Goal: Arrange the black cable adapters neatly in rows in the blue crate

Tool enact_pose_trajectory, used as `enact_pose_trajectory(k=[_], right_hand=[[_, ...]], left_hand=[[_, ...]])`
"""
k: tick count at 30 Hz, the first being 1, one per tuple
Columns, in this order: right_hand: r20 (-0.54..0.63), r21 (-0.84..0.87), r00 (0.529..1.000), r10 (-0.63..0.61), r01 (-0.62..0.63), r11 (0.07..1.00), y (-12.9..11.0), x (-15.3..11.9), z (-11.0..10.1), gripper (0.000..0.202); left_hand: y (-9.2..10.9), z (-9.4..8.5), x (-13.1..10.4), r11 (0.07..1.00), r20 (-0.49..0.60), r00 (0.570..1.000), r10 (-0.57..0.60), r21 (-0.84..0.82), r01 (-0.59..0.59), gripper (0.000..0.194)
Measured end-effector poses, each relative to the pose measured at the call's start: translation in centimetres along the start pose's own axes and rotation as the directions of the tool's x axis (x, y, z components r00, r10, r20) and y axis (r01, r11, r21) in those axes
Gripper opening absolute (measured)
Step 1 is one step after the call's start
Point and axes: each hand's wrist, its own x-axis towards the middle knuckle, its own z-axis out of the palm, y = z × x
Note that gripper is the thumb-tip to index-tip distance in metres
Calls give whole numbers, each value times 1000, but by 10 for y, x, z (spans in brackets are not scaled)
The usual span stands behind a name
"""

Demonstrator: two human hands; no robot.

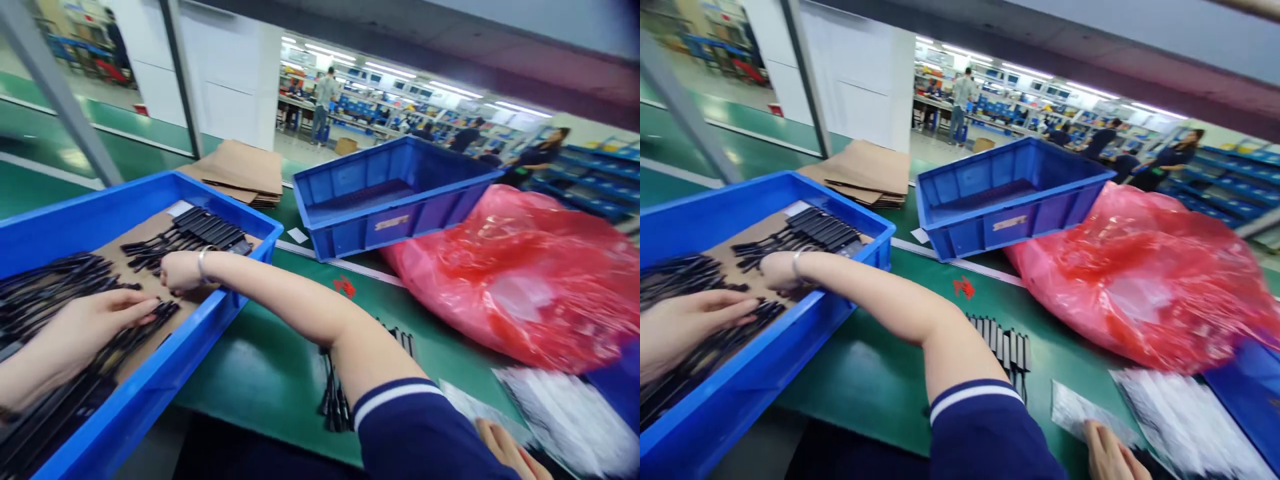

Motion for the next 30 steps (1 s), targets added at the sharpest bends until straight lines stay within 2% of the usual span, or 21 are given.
enact_pose_trajectory(k=[3,6,8,11,13,15,18,20,22,24,26,30], right_hand=[[-191,42,981,-11,19,999,13,17,7,11],[-333,150,943,10,43,988,19,22,17,7],[-330,290,939,93,7,957,21,25,22,7],[-338,537,923,185,28,843,21,29,25,5],[-303,610,931,205,24,792,18,29,25,1],[-277,557,942,188,-2,831,14,25,23,4],[-272,313,951,145,-55,948,10,21,21,5],[-292,155,946,139,-96,983,9,22,20,7],[-306,78,942,139,-121,990,11,25,20,15],[-293,86,946,141,-121,989,12,29,20,22],[-268,137,953,143,-109,985,13,31,21,23],[-247,249,954,170,-108,963,12,30,22,13]], left_hand=[[8,0,-5,993,-28,998,64,-98,-66,28],[9,0,-5,983,-38,987,157,-92,-160,26],[5,1,-2,980,-47,980,194,-42,-196,25],[-3,-1,5,961,-95,957,275,61,-270,25],[-5,-3,5,937,-114,939,324,176,-302,26],[-4,-5,0,881,-108,912,397,324,-345,27],[0,-4,-11,748,-53,856,515,516,-418,16],[2,-2,-18,674,75,843,533,565,-477,9],[4,2,-23,629,207,848,489,589,-507,14],[4,6,-27,607,265,861,434,620,-497,23],[5,9,-29,610,255,876,409,637,-471,24],[7,8,-28,643,241,880,410,607,-466,24]])
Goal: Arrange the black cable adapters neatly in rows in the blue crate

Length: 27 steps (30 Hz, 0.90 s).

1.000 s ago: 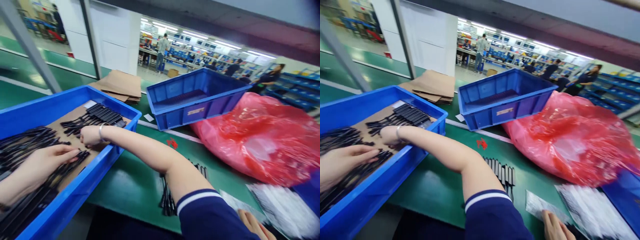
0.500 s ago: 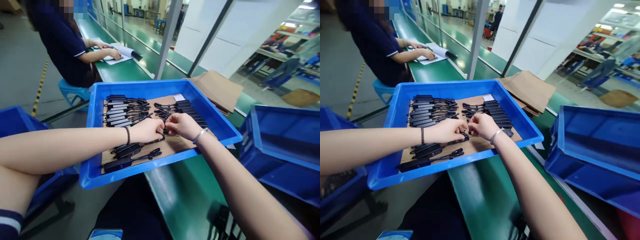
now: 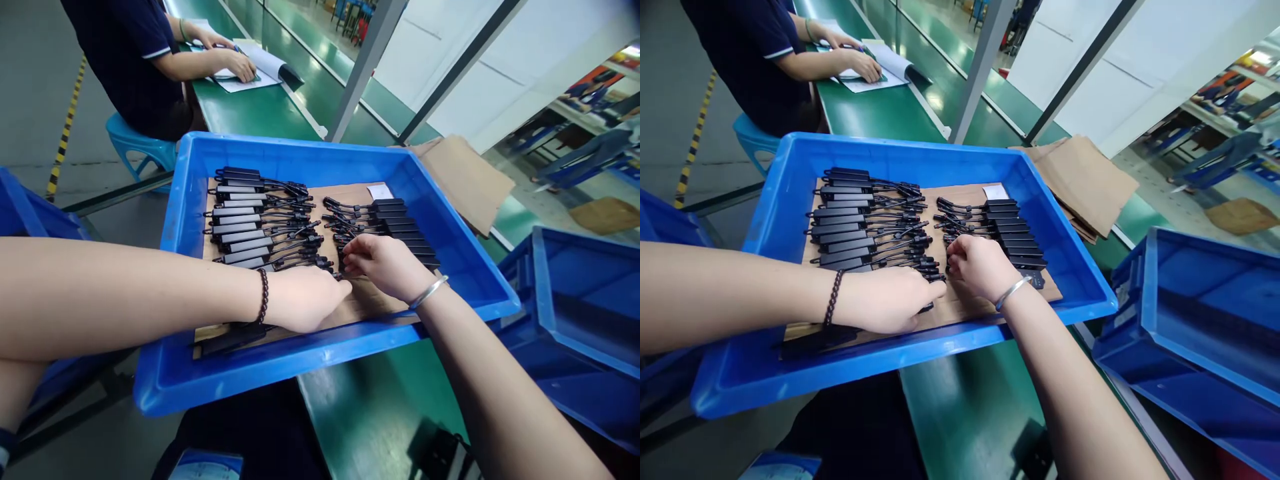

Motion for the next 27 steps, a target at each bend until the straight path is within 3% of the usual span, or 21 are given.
enact_pose_trajectory(k=[5,12,18,21,24,27], right_hand=[[-25,16,999,-26,27,1000,-5,-2,-3,13],[-134,-240,974,-181,146,960,-2,-3,-4,27],[-23,-292,975,-220,204,935,1,-3,0,26],[2,-369,977,-213,199,908,-1,-3,0,27],[-9,-370,971,-238,218,903,-2,-2,-1,26],[-37,-321,966,-256,231,918,-2,-3,-3,29]], left_hand=[[-6,-8,4,993,-12,998,-55,-105,54,22],[-12,-9,7,966,-17,996,-82,-248,76,21],[-13,-7,12,941,-170,971,-166,-322,105,24],[-13,-7,14,932,-187,967,-171,-349,97,22],[-14,-8,15,941,-197,970,-140,-330,69,19],[-12,-10,13,985,-324,945,-40,-171,-17,19]])
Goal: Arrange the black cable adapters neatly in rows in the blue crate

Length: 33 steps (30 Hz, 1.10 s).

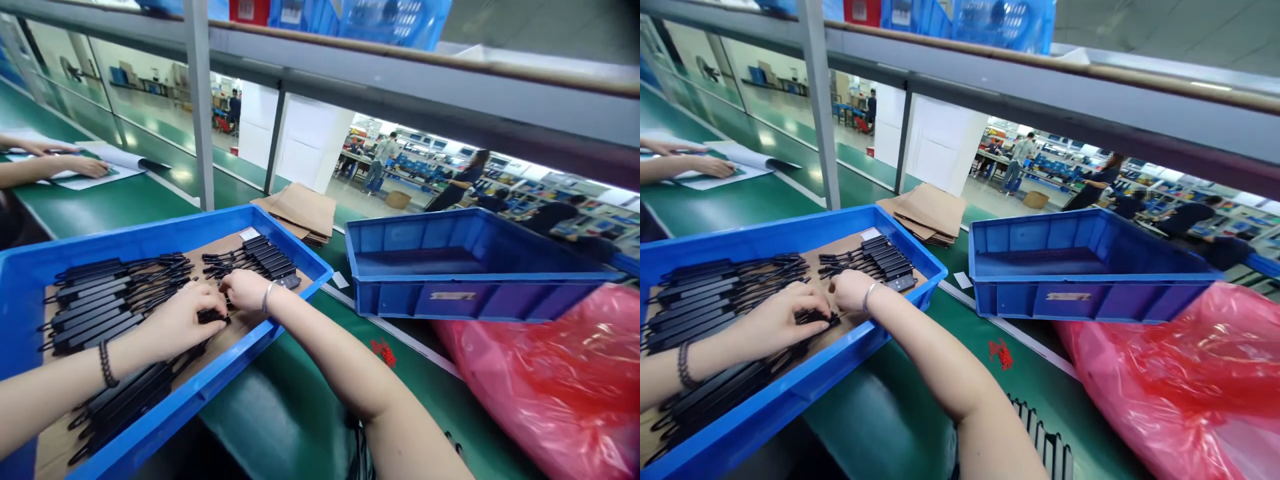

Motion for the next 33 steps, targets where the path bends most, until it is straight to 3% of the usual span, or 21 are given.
enact_pose_trajectory(k=[4,7,10,12,14,16,18,20,26,33], right_hand=[[-31,20,999,-33,34,999,-2,-4,0,29],[-31,-21,999,-40,39,999,-1,-5,3,24],[5,-37,999,-52,52,998,1,-3,5,18],[25,-22,998,-50,51,998,1,-3,5,18],[37,-34,998,-53,54,998,0,-3,5,18],[51,-58,996,-69,72,996,-1,-3,4,18],[60,-56,995,-75,79,995,-2,-4,4,16],[50,-20,997,-66,67,998,-2,-5,4,15],[6,128,999,-32,31,991,-4,-7,-2,16],[-49,329,997,-57,70,942,-4,-11,-12,10]], left_hand=[[10,-5,-6,974,-82,984,160,173,-144,16],[19,-8,-9,955,-29,973,229,201,-219,20],[22,-7,-10,963,65,969,240,109,-246,24],[21,-4,-10,991,99,986,133,-25,-131,21],[18,0,-9,971,133,989,-65,-222,93,17],[16,4,-8,839,210,951,-229,-452,302,18],[15,6,-6,666,284,909,-305,-619,417,23],[16,6,-5,551,307,887,-345,-699,456,28],[11,6,-7,380,338,817,-467,-758,530,36],[-1,6,-2,345,354,810,-468,-770,536,21]])
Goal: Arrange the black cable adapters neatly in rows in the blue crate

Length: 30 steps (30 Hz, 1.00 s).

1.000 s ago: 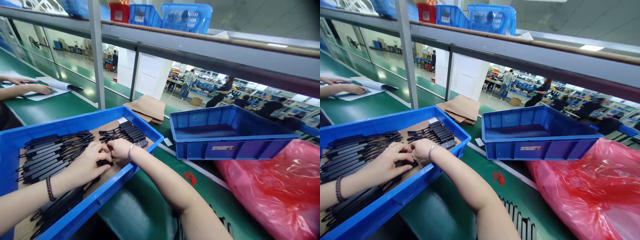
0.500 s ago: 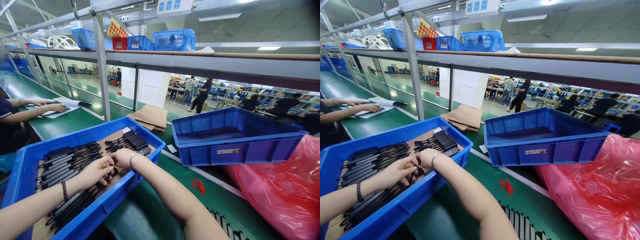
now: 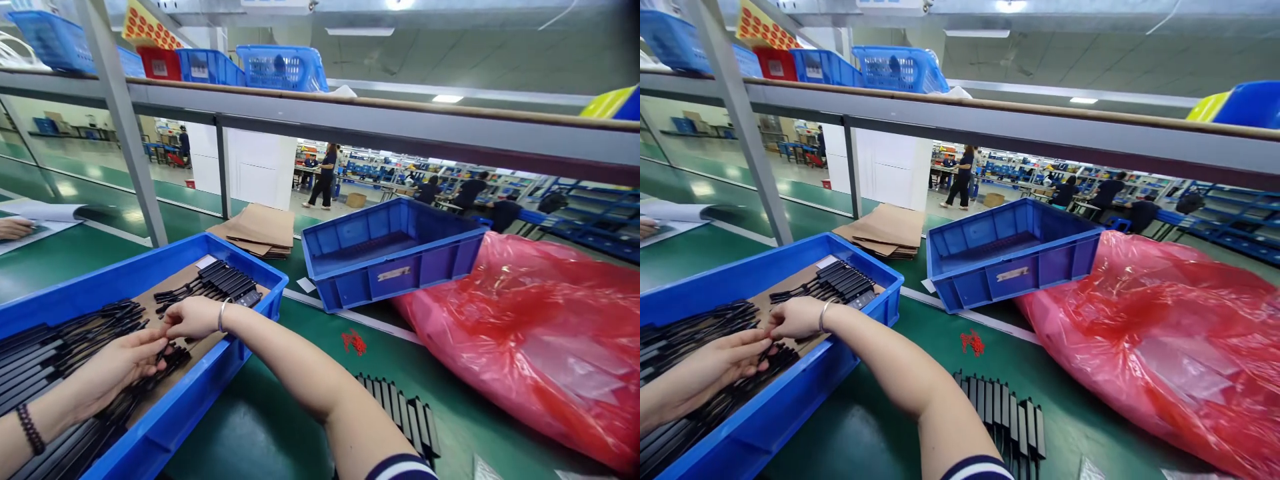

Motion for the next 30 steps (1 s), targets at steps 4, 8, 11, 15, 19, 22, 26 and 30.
enact_pose_trajectory(k=[4,8,11,15,19,22,26,30], right_hand=[[50,28,999,-12,11,1000,0,0,1,10],[51,34,998,23,-25,999,4,1,3,13],[30,-17,999,35,-34,999,6,2,3,15],[22,-67,998,63,-61,996,7,1,1,19],[66,-24,995,79,-78,997,9,1,-2,18],[82,60,992,92,-97,993,12,0,0,18],[88,157,992,94,-107,982,14,-2,6,19],[108,114,985,132,-144,983,10,-2,7,12]], left_hand=[[-1,1,2,999,-26,999,21,42,-20,19],[0,3,2,998,-38,999,12,60,-10,16],[1,3,0,998,-28,1000,12,62,-11,15],[2,4,-2,997,-40,999,23,76,-20,18],[3,5,-1,999,-88,996,-2,44,6,24],[3,7,1,1000,-96,995,0,5,0,29],[1,6,3,999,-78,996,45,-19,-47,30],[0,3,4,997,-46,998,48,-62,-51,26]])
